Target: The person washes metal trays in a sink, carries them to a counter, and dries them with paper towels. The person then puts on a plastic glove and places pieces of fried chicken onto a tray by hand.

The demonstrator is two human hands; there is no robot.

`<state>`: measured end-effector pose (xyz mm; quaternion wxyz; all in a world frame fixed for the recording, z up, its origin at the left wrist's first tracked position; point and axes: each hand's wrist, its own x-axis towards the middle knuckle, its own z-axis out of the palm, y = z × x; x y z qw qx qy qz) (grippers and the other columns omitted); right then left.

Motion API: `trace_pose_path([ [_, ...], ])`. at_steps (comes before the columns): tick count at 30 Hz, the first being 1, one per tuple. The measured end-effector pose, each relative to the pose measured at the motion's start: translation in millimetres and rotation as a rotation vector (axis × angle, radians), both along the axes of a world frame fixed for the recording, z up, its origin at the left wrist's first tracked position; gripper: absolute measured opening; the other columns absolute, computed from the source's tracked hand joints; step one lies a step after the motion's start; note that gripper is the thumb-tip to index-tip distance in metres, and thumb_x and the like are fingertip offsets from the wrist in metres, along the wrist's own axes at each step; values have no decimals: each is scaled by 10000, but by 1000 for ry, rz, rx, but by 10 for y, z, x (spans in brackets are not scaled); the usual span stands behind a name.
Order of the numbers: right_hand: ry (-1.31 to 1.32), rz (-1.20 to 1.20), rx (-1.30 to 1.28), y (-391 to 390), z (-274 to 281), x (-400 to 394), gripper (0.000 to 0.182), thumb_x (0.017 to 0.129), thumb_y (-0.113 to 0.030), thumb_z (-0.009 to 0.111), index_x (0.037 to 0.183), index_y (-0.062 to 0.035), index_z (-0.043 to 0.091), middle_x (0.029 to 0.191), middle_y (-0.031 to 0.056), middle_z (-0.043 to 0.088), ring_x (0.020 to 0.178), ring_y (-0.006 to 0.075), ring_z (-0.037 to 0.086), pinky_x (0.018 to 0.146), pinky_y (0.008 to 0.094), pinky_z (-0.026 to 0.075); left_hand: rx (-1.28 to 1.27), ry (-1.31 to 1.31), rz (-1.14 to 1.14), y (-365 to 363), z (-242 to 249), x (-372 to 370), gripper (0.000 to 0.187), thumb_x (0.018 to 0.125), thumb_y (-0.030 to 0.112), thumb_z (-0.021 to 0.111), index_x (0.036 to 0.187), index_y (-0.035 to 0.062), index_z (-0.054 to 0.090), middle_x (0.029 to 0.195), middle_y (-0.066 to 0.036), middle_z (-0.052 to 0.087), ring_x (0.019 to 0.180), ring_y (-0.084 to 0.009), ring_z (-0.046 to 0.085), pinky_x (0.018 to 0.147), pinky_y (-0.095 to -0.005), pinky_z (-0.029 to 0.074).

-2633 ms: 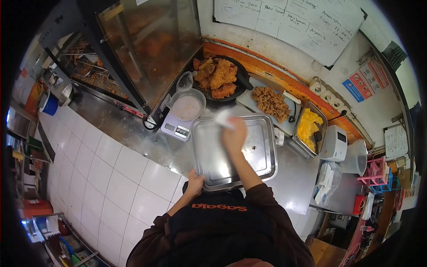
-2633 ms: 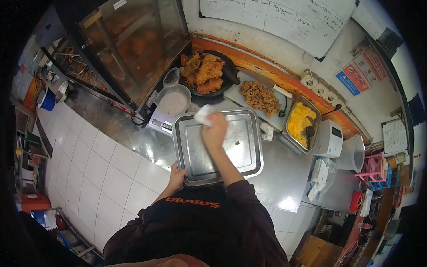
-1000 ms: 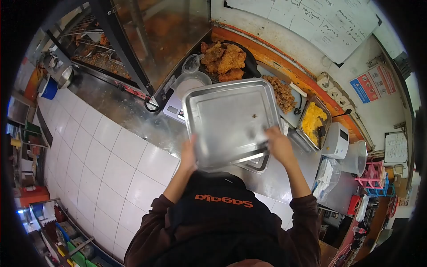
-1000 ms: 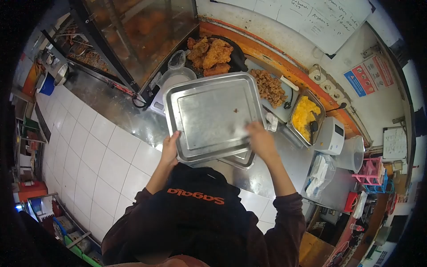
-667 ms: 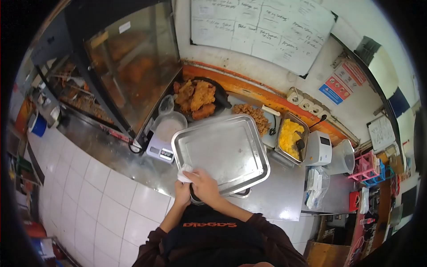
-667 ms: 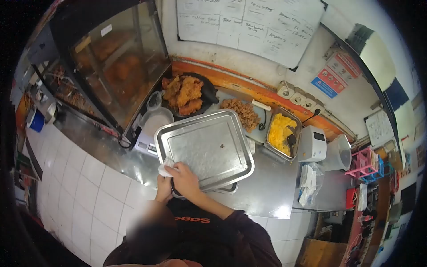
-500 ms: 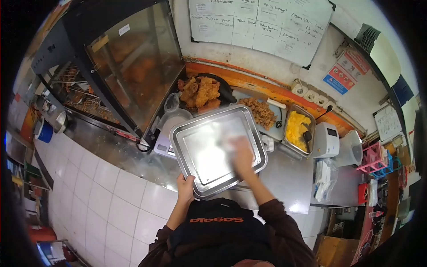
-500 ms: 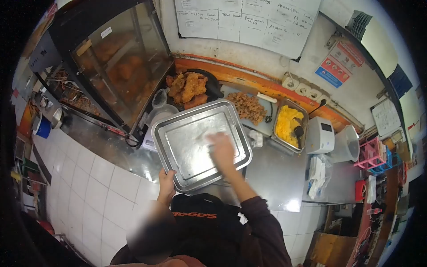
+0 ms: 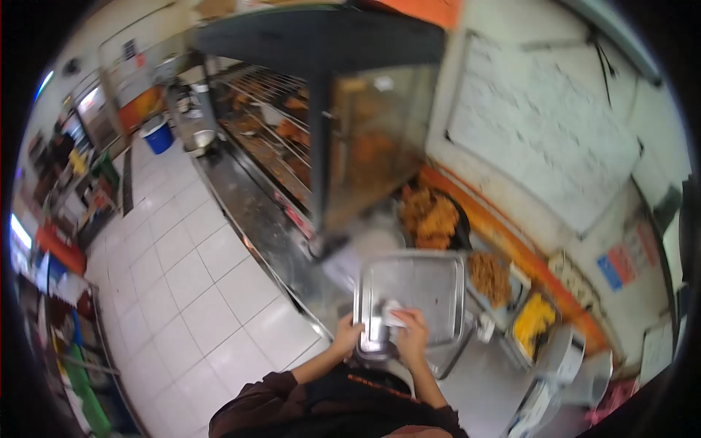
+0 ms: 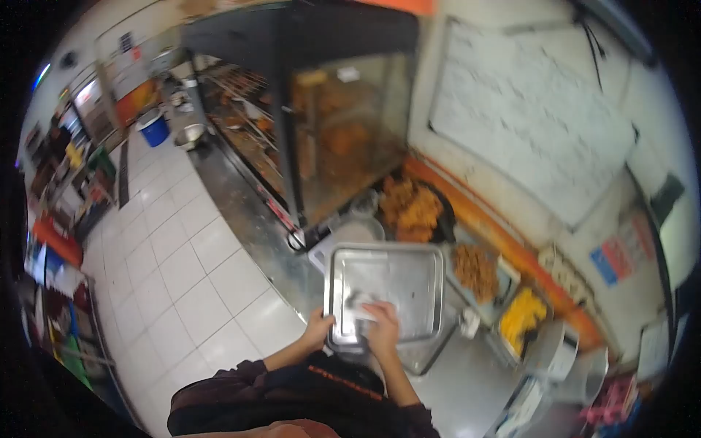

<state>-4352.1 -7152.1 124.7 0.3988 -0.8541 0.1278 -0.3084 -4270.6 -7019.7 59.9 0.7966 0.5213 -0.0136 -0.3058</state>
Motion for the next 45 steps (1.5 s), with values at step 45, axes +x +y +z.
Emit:
trace_pose_path([
  [45,2,-414,-260,-364,-58,182,283,583,57,543,818,-89,599,882,60,529,855,280,501,704,373,438,-206,277,239,537,355,-250,388,574,-62,390,950,-57,486,787,-104,544,648,-217,575,577,-313,520],
])
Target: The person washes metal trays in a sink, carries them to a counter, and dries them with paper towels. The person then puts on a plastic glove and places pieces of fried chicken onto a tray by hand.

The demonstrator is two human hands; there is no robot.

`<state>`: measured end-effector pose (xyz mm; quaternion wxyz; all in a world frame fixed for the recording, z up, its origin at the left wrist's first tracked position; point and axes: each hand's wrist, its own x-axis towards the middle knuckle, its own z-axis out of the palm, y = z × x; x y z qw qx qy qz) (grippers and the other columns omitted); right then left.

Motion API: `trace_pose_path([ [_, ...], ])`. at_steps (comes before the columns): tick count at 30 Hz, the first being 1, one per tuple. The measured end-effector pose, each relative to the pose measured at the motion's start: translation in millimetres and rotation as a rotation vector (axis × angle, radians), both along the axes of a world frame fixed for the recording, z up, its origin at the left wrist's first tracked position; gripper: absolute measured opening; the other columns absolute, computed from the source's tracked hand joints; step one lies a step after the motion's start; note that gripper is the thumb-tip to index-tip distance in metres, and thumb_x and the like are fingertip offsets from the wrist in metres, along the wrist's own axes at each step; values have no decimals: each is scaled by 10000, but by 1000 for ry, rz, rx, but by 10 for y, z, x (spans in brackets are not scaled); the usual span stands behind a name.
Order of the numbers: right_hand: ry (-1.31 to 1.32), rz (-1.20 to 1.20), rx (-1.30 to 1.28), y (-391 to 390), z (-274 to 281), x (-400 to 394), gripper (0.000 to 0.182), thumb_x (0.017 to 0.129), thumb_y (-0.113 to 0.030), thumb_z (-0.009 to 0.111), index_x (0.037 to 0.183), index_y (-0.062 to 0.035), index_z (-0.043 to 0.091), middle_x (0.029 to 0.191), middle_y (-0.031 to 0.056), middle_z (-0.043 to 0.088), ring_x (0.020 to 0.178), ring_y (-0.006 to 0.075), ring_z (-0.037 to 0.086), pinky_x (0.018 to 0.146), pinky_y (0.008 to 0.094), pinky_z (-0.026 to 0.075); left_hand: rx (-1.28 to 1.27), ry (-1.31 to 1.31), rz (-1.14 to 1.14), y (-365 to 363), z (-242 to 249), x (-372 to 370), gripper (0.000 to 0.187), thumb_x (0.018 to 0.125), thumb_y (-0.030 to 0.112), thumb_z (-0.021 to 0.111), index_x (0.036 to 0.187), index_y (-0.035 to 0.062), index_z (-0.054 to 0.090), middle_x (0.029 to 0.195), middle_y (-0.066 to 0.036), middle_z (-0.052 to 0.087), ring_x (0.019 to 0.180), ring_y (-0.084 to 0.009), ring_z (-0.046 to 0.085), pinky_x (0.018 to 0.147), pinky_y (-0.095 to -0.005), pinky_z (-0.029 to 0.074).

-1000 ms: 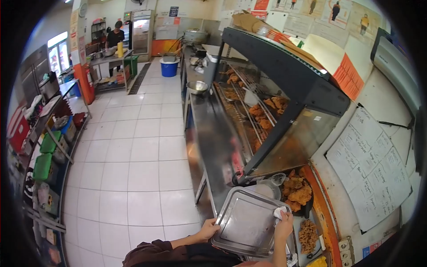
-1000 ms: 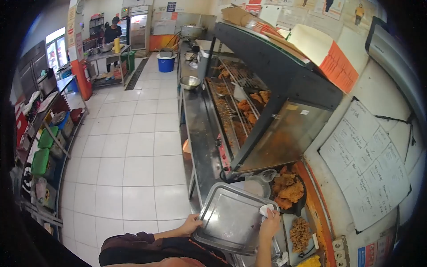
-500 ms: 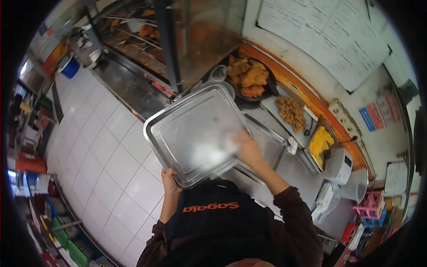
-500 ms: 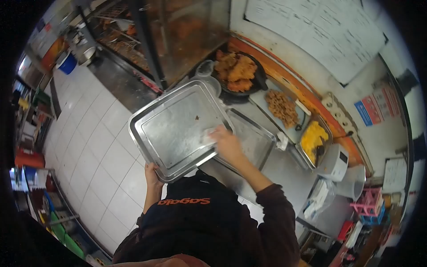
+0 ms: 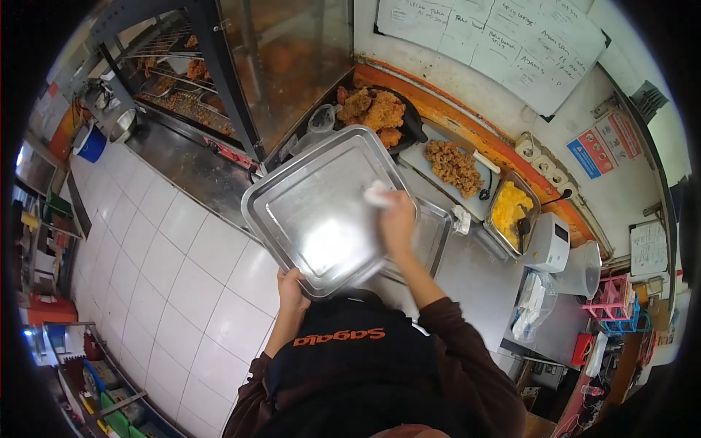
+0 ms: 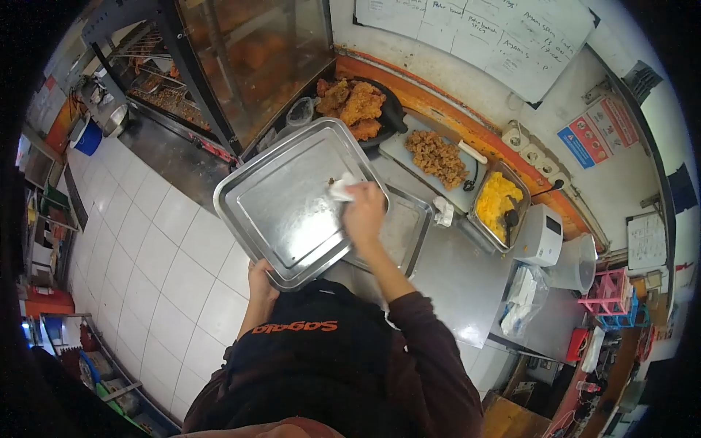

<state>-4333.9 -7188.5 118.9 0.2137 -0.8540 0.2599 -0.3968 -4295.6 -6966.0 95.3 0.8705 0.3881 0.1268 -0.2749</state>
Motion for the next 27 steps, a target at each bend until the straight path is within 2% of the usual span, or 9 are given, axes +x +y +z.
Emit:
trace_pose_path([
  [1,-67,113,36,245,89,67,288,581,50,552,827,-92,598,893,54,533,859,280,504,705,373,439,19,-72,-50,-21,-114,-10,433,565,-48,383,993,-56,448,810,-130,535,688,-268,588,626,-369,540],
  [4,16,558,52,775,113,137,300,574,35,570,843,-94,595,930,53,546,871,281,514,729,361,440,-8,-52,-95,-110,-184,-59,362,558,-52,388,909,-45,479,764,-104,545,670,-236,587,583,-329,522],
  [7,-34,519,-146,457,203,248,262,559,20,592,794,-94,604,945,50,553,857,274,518,721,346,444,33,-46,-72,-55,-65,-112,319,570,-60,401,869,-30,506,743,-78,548,624,-188,560,550,-291,487],
  [9,50,239,-130,-15,216,355,264,567,-6,607,812,-102,608,937,40,554,845,263,516,712,350,448,58,-129,-94,31,-195,-126,289,586,-67,408,849,-22,519,710,-54,539,589,-151,520,528,-271,452],
  [11,93,101,-341,-516,164,403,269,605,-32,597,865,-105,593,948,36,544,847,260,505,711,365,445,102,-165,-109,106,-282,-158,291,583,-70,406,845,-20,521,698,-54,537,574,-146,509,517,-263,442],
  [14,195,9,-384,-574,220,305,264,647,-36,565,902,-102,577,968,44,528,861,265,493,720,370,443,105,-204,-128,197,-254,-154,319,563,-57,400,859,-27,515,707,-71,551,585,-163,535,529,-270,465],
  [17,239,13,-379,-384,188,-23,253,670,-33,544,911,-108,569,976,50,515,882,267,489,729,364,443,34,-166,-107,214,-139,-115,351,550,-38,396,884,-38,506,727,-86,563,616,-187,572,556,-292,504],
  [25,344,175,110,426,79,-594,320,654,-4,539,969,-57,528,997,121,498,971,295,485,811,405,413,-58,-61,-32,135,-45,35,381,540,-70,401,903,-27,507,735,-85,559,584,-189,567,544,-289,512],
  [27,257,489,149,898,32,-479,358,644,7,501,992,-52,561,1065,150,532,1005,318,493,880,386,398,-58,-32,-41,-29,-50,-13,386,558,-77,398,922,-31,518,767,-96,581,621,-191,590,582,-295,520],
])
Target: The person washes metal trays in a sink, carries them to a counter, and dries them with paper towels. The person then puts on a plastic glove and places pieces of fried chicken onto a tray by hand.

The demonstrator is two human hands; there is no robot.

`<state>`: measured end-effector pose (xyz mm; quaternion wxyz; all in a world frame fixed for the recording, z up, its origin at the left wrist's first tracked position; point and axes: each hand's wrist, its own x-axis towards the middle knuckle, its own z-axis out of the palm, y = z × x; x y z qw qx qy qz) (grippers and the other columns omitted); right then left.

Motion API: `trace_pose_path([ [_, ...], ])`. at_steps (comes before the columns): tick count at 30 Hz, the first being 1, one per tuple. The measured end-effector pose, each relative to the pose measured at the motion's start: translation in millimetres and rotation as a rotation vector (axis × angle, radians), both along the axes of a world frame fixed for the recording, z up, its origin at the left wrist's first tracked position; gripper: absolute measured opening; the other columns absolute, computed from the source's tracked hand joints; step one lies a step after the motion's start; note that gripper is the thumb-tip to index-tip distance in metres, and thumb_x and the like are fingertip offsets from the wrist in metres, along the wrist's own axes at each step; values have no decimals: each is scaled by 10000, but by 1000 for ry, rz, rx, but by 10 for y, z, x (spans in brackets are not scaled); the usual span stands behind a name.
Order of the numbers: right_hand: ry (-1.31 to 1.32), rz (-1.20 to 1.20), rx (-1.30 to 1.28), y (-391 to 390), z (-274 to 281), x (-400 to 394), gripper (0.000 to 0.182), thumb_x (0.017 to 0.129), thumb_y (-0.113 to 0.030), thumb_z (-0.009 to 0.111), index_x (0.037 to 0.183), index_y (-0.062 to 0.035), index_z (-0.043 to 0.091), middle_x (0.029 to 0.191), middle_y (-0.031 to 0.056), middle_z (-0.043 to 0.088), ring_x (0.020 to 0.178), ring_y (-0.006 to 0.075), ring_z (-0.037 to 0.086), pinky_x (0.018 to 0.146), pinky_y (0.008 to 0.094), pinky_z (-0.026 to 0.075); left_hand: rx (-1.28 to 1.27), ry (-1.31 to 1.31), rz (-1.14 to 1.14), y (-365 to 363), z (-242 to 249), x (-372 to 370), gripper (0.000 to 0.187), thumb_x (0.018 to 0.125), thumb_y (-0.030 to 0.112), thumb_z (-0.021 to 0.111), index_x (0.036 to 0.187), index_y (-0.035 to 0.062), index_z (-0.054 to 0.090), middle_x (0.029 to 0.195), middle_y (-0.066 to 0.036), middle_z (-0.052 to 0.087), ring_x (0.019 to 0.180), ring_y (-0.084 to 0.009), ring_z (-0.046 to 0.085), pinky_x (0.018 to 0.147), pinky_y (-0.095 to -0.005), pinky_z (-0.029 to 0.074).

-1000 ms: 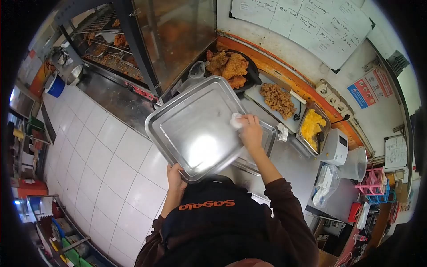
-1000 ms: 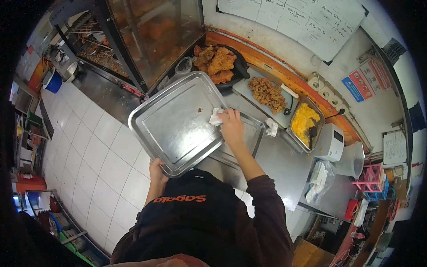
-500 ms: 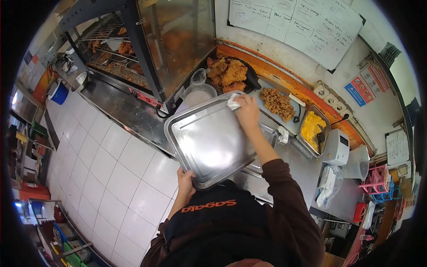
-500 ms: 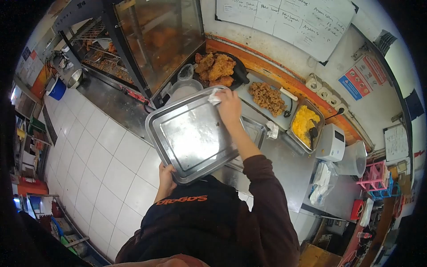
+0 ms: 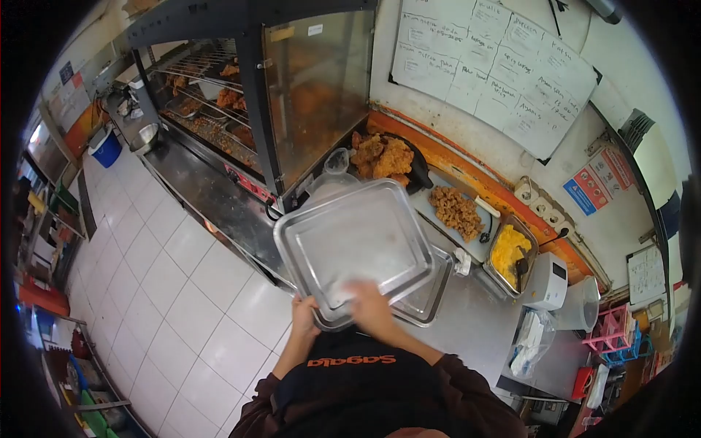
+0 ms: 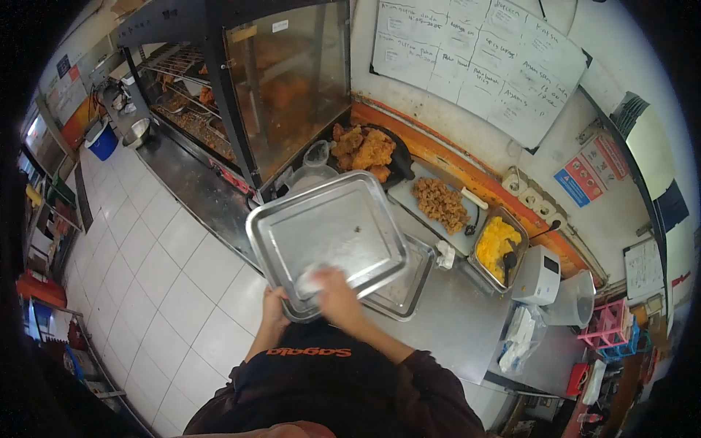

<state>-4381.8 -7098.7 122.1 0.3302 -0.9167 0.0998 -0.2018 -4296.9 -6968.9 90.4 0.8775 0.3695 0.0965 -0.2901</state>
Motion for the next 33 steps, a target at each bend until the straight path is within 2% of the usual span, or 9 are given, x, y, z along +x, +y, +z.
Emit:
trace_pose_path([
  [3,-165,245,-129,106,93,226,260,649,-6,515,893,-65,583,987,108,552,1001,296,499,840,382,415,74,6,-13,-85,237,-103,346,595,-90,391,910,-41,525,742,-76,582,590,-170,575,554,-280,503],
  [9,-268,-523,-336,-1177,433,576,285,609,31,534,872,-65,587,924,133,528,876,311,489,774,409,393,91,-117,-150,96,-23,-195,330,587,-99,407,886,-35,530,697,-58,566,552,-138,541,501,-242,446],
  [12,-286,-529,-224,-1032,252,650,320,612,58,516,894,-77,587,930,136,509,877,308,486,782,388,395,166,-146,-148,44,-71,-213,292,604,-86,430,866,-15,537,655,-29,542,527,-111,500,478,-218,384],
  [17,-468,-107,239,-175,405,914,285,698,7,533,981,-30,541,949,153,519,868,332,533,765,358,431,351,-285,-247,-92,30,-281,194,626,-64,461,795,-6,537,603,-5,503,515,-77,439,471,-208,326],
  [20,-496,-177,233,-26,455,923,316,687,-3,541,1001,-42,549,957,140,509,863,314,539,736,345,444,421,-414,-294,-73,2,-245,172,639,-56,467,790,-11,534,602,5,492,520,-74,436,467,-219,332],
  [23,-455,-15,28,12,515,790,347,668,4,537,1005,-71,569,962,119,499,854,294,545,711,336,455,515,-546,-320,21,50,-156,163,647,-46,473,792,-11,540,614,11,501,521,-76,454,470,-229,353],
  [27,-260,160,23,104,321,502,345,661,8,514,973,-105,607,948,96,507,836,271,560,709,324,466,382,-609,-424,168,-73,-2,275,671,-18,543,945,-8,540,779,-27,572,695,-99,542,630,-236,433],
  [30,-96,205,237,84,249,331,291,663,23,497,910,-66,623,927,108,513,814,273,569,714,312,460,167,-513,-504,160,52,-114,481,735,208,684,1103,-19,475,1020,-65,561,942,-140,542,828,-280,436],
  [33,-54,244,332,154,229,78,285,668,27,490,909,-52,619,926,116,515,813,266,569,714,305,454,-4,-344,-442,171,-125,-198,506,757,247,665,1133,-12,447,1038,-79,551,946,-152,544,817,-299,449],
])
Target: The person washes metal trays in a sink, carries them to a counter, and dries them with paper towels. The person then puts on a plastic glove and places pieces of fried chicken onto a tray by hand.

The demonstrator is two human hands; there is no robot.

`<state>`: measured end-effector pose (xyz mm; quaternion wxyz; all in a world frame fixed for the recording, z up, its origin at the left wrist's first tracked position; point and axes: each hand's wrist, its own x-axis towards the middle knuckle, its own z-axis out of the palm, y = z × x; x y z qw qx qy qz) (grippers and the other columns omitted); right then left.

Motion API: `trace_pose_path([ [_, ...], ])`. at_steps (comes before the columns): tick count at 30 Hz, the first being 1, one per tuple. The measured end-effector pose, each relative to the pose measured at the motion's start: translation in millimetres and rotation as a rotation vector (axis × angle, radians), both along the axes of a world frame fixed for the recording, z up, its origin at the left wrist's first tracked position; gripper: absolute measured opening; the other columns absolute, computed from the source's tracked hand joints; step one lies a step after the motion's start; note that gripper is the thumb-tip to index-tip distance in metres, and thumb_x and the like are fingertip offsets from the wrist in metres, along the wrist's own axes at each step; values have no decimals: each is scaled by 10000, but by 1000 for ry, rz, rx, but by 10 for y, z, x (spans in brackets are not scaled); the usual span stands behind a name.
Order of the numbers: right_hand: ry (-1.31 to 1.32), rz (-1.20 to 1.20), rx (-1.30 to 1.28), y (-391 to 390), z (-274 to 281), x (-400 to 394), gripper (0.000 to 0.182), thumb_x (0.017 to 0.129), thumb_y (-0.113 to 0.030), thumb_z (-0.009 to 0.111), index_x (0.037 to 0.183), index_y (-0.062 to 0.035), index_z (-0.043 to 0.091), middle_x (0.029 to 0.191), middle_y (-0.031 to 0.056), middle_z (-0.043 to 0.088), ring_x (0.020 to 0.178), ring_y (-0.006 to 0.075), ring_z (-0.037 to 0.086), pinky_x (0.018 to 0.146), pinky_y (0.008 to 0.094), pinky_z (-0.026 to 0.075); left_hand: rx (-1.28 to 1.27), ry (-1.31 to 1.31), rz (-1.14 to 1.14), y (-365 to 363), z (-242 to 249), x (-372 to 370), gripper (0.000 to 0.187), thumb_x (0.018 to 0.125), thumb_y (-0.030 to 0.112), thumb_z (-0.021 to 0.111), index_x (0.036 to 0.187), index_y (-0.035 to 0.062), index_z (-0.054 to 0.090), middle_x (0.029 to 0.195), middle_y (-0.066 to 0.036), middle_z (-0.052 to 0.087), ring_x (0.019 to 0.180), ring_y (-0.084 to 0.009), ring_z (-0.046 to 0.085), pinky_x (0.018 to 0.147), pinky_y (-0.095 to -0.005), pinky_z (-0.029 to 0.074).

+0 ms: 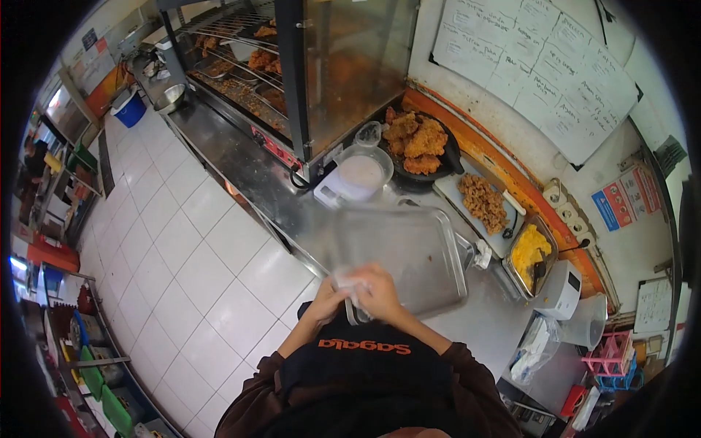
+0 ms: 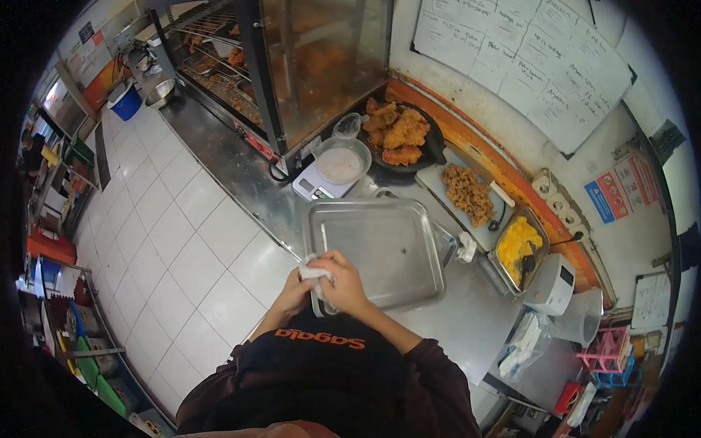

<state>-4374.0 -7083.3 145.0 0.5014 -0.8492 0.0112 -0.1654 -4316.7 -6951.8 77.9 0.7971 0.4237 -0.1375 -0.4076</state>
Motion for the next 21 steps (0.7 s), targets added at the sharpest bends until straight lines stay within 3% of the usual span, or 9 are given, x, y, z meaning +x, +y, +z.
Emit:
trace_pose_path([
  [4,80,140,139,90,-94,-278,267,646,36,519,872,-59,626,919,92,523,838,232,559,725,285,442,22,460,121,24,14,39,443,817,289,595,1116,-2,446,980,-103,556,905,-191,561,775,-333,471],
  [10,125,349,53,-149,-99,-476,274,603,20,597,842,-109,633,930,66,517,875,229,549,752,306,448,193,359,332,-88,78,-44,325,806,147,560,1067,-14,455,927,-126,537,840,-240,553,737,-381,470],
  [14,178,469,-363,-572,75,-604,491,507,60,620,954,-144,612,1030,39,508,1007,240,493,890,325,401,232,315,286,0,-26,-14,368,684,-1,484,1050,-23,454,918,-97,529,833,-224,536,725,-344,454],
  [15,112,412,-447,-793,-45,-589,392,599,-8,625,964,-148,608,1046,49,511,1022,245,491,902,324,393,268,307,288,15,-4,8,382,653,-16,473,1034,-20,466,915,-106,531,838,-244,537,735,-363,459],
  [16,409,217,-233,-967,-43,-536,227,727,-112,582,949,-151,610,1065,68,513,1043,249,483,900,318,394,267,304,275,27,41,19,382,653,-16,473,1034,-20,466,915,-106,531,838,-244,537,735,-363,459],
  [17,183,157,-612,-1323,-239,-514,165,816,-193,508,939,-156,612,1053,86,518,1026,253,497,891,311,397,250,276,281,42,98,18,375,649,-15,473,1025,-20,470,907,-101,529,828,-242,534,732,-360,454],
  [18,345,-115,-99,-1476,-45,-421,180,788,-122,525,945,-126,613,1031,102,528,1003,252,515,883,313,405,234,250,286,63,115,15,369,646,-14,472,1015,-20,474,900,-96,528,818,-240,530,728,-357,450],
  [19,81,-238,-757,-1723,-129,-362,200,732,-71,557,926,-72,602,977,121,531,940,277,532,836,321,424,253,248,262,115,-17,58,376,642,-5,477,1018,-21,474,896,-97,528,819,-240,527,740,-361,441],
  [21,189,-534,-298,-1614,-97,-148,227,668,-13,567,892,-40,590,936,129,530,899,302,525,794,350,433,277,238,240,145,-76,107,376,640,-14,472,1017,-13,470,880,-79,520,807,-214,521,718,-332,436],
])
